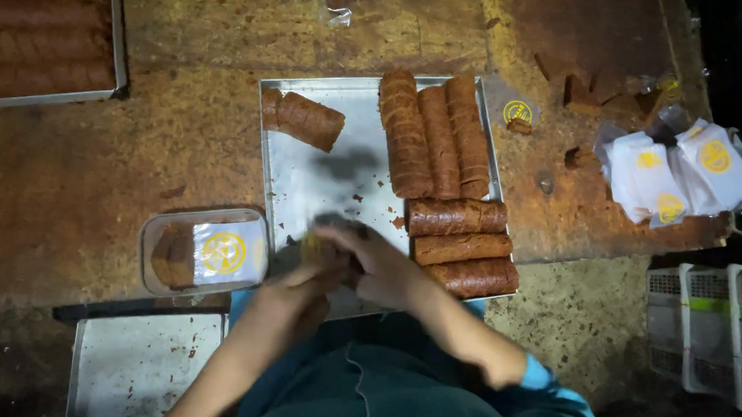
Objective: Sorting and arranging cylindrical baked goods into trays and containers
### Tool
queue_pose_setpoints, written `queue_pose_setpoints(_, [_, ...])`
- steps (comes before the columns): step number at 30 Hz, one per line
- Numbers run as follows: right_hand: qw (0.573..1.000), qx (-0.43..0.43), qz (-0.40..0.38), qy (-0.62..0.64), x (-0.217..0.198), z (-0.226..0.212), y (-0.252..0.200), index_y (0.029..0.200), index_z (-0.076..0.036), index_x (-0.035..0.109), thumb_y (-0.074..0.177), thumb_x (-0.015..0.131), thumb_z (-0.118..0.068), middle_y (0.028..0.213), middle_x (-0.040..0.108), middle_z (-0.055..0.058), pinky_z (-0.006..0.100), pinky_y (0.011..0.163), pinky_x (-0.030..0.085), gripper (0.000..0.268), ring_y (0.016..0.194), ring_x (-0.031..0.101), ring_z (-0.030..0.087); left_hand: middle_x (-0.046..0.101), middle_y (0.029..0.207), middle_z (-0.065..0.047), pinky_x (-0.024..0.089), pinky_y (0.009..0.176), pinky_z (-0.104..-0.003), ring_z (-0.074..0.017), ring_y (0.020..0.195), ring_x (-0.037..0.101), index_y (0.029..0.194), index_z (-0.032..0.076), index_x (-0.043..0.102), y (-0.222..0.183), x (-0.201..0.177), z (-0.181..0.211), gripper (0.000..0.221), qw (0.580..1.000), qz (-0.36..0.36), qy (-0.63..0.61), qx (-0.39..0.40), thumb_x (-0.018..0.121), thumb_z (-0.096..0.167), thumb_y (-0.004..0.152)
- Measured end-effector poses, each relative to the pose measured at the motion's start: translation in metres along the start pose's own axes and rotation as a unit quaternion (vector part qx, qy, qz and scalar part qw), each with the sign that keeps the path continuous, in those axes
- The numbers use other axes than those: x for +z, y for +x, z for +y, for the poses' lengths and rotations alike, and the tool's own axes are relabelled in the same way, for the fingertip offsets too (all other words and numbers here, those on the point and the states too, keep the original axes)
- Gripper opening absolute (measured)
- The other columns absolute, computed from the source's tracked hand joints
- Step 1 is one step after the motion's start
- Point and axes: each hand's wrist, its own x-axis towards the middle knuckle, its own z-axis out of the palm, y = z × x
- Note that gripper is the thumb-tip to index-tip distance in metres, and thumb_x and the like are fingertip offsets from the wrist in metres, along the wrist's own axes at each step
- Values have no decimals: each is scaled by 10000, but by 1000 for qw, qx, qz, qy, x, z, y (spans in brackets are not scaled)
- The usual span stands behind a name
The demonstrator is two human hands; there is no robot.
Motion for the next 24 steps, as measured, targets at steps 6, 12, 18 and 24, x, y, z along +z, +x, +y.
queue_pose_setpoints(6, [925, 33, 274, -260, -44, -55, 3, 1186, -19, 744, 1012, 544, -68, 1063, 753, 245, 475, 930, 556, 269, 1052, 716, 409, 643, 1116, -225, 538, 947, -535, -464, 1108, 639, 1176, 70, 554, -34, -7, -91, 377, 942, -112, 107, -298, 732, 151, 854])
queue_pose_setpoints(12, [895, 180, -43, -407, -32, -17, 35, 1336, -325, 688, 891, 679, -470, 1117, 765, 175, 558, 947, 554, 468, 1098, 710, 398, 660, 794, -7, 572, 745, -382, -269, 837, 720, 880, 234, 662, -66, 12, -107, 166, 958, 4, 163, -236, 784, 346, 860])
queue_pose_setpoints(18, [913, 77, 12, -400, -8, 42, 35, 1343, -59, 625, 1001, 548, -244, 1206, 628, 204, 495, 816, 611, 396, 1029, 692, 400, 737, 874, 31, 583, 736, -331, -213, 852, 725, 961, 262, 791, -72, 6, -97, 148, 953, 116, 61, -274, 782, 166, 848])
queue_pose_setpoints(24, [884, -348, 306, -60, 53, 55, 39, 1210, 43, 654, 907, 748, -67, 918, 660, 115, 373, 637, 588, 336, 699, 676, 271, 657, 1309, -224, 515, 1006, -566, -461, 1231, 601, 1240, 52, 693, -30, 19, -65, 519, 964, 63, -119, -230, 605, -74, 744])
